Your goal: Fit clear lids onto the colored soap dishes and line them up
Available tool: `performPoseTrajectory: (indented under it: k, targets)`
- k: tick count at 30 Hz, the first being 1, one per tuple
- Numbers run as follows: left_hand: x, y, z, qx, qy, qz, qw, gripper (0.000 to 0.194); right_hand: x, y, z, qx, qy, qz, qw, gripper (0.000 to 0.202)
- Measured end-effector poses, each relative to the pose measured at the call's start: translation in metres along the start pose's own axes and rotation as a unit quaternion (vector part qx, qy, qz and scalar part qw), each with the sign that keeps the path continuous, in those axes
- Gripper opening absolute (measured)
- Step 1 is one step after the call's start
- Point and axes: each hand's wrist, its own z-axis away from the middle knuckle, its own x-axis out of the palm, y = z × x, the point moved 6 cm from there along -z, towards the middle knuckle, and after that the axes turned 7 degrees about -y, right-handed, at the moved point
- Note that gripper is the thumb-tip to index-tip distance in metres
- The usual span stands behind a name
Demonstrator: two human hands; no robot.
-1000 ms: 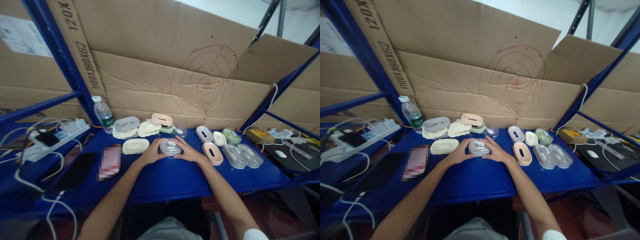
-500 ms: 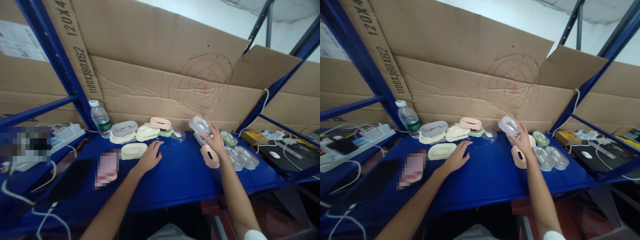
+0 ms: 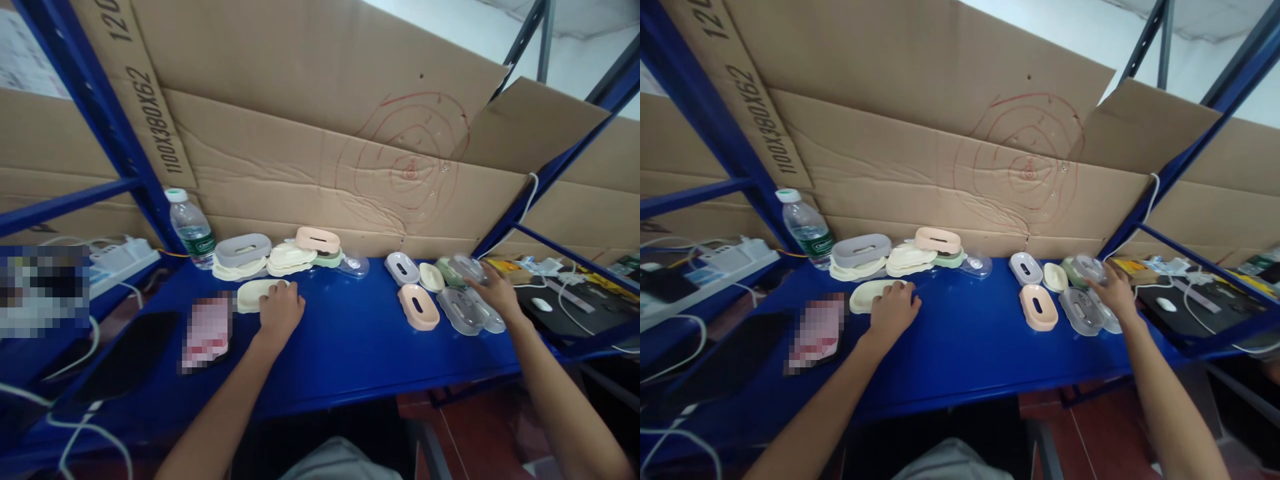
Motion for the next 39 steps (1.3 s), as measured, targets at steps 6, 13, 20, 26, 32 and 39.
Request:
performPoseTrajectory:
  k: [6, 13, 20, 26, 32, 39]
  targets:
    - [0.008, 0.016, -0.001, 0.069, -0.031, 0.005, 0.997, 0.031, 0.018, 0.004, -0.003, 0.022, 0.033, -0.015, 0.999, 0.085]
    - [0.01, 0.031, 0.002, 0.142, -0.043, 0.038, 0.988, 0.028, 0.031, 0.006, -0.024, 0.079, -0.009, -0.027, 0.996, 0.085]
    - [0.011, 0.031, 0.001, 0.168, -0.045, 0.054, 0.983, 0.03, 0.014, 0.008, -0.004, 0.066, 0.025, -0.026, 0.997, 0.081]
    - [0.014, 0.035, 0.003, 0.183, -0.046, 0.067, 0.98, 0.036, -0.009, 0.05, 0.072, 0.101, 0.089, 0.002, 0.991, 0.088]
    - [0.014, 0.037, 0.003, 0.185, -0.035, 0.073, 0.979, 0.033, -0.002, 0.073, 0.088, 0.116, 0.073, -0.007, 0.99, 0.1]
    - [0.016, 0.038, 0.005, 0.194, -0.04, 0.073, 0.977, 0.032, 0.002, 0.059, 0.083, 0.074, 0.093, 0.014, 0.993, 0.108]
